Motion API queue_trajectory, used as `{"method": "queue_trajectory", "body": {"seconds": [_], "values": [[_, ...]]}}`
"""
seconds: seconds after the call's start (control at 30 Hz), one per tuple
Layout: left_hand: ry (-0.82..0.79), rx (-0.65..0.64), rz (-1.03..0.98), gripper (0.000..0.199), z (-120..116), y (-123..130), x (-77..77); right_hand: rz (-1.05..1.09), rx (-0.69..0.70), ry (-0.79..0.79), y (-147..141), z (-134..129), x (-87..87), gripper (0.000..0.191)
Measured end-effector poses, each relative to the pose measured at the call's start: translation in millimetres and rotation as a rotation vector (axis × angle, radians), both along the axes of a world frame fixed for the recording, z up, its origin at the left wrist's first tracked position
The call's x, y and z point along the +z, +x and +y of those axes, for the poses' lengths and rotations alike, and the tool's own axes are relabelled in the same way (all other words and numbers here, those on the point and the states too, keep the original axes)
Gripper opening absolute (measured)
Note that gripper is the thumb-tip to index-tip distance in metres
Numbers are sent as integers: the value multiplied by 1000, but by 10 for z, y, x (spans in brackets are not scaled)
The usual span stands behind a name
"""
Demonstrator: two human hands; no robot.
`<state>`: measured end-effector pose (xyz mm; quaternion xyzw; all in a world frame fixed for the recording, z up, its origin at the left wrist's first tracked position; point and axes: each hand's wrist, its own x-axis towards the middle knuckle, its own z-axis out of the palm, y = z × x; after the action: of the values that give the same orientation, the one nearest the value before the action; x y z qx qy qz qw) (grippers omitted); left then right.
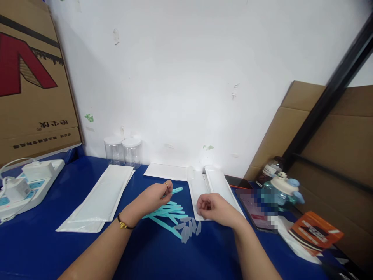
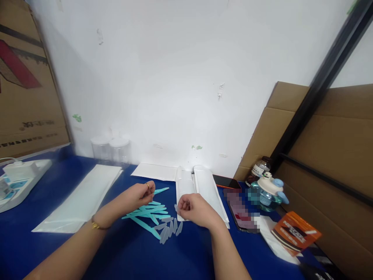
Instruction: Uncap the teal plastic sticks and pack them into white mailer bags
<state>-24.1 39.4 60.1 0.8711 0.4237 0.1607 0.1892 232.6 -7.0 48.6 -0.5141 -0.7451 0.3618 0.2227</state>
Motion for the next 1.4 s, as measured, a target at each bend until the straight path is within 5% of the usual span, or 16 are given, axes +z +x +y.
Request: {"method": "queue_trajectory", "body": {"seconds": [0.27,1.1,1.27,1.4], "values": [[-37,-100,-114,22,-2,67,-22,467,-199,-61,-105,96,-11,37],[155,-77,-135,10,18,115,-104,819,-223,-182,-415,79,-105,29],[204,-84,-137,10,57,151,-189,697,-228,-174,-447,107,-151,30],[190,10,-28,12,203,75,-256,201,-232,135,-220,79,-84,16]]}}
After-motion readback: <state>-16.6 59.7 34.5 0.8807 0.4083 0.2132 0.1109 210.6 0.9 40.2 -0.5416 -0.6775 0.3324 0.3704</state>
